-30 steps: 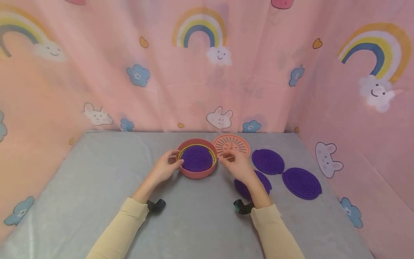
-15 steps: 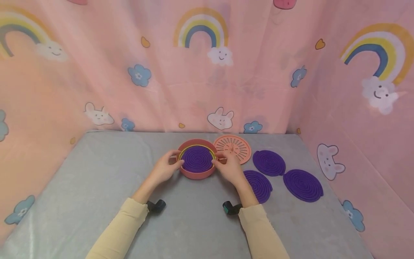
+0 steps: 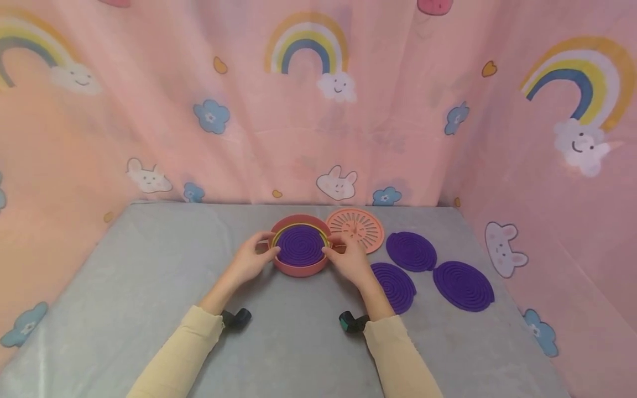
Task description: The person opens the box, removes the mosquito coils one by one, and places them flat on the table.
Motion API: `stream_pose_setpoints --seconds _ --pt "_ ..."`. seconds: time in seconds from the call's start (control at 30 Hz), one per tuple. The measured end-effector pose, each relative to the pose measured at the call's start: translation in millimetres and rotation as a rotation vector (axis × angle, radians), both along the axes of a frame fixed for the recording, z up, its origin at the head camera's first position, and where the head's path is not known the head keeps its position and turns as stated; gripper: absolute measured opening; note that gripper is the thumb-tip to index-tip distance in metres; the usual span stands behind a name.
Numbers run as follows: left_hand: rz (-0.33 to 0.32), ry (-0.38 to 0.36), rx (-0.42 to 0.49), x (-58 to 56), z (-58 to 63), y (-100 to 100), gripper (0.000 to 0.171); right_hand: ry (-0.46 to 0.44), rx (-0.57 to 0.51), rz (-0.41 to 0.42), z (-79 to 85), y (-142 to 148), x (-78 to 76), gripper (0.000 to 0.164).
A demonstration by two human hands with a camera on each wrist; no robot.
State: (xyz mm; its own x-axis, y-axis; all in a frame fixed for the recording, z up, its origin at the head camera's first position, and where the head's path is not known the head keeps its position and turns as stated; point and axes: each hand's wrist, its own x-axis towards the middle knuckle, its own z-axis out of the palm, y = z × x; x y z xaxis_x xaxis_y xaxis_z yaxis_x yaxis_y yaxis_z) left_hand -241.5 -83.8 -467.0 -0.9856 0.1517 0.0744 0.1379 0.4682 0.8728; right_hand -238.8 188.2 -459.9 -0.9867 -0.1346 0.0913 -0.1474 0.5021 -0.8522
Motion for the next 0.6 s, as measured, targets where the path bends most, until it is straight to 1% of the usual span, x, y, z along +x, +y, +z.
stream_pose_setpoints --seconds 0.27,0.4,0.6 --pt "-0.001 0.023 0.006 0.8 0.2 1.1 0.045 0.015 -0.005 -0.006 -1.8 0.3 0.2 0.036" --pt "-0.003 0.035 0.001 1.0 -0.1 0.9 0.043 0.007 -0.001 -0.015 -1.4 0.0 0.4 0.036" --pt "-0.007 0.059 -0.019 1.7 4.6 -0.3 0.041 0.008 -0.009 -0.011 -1.6 -0.7 1.0 0.037"
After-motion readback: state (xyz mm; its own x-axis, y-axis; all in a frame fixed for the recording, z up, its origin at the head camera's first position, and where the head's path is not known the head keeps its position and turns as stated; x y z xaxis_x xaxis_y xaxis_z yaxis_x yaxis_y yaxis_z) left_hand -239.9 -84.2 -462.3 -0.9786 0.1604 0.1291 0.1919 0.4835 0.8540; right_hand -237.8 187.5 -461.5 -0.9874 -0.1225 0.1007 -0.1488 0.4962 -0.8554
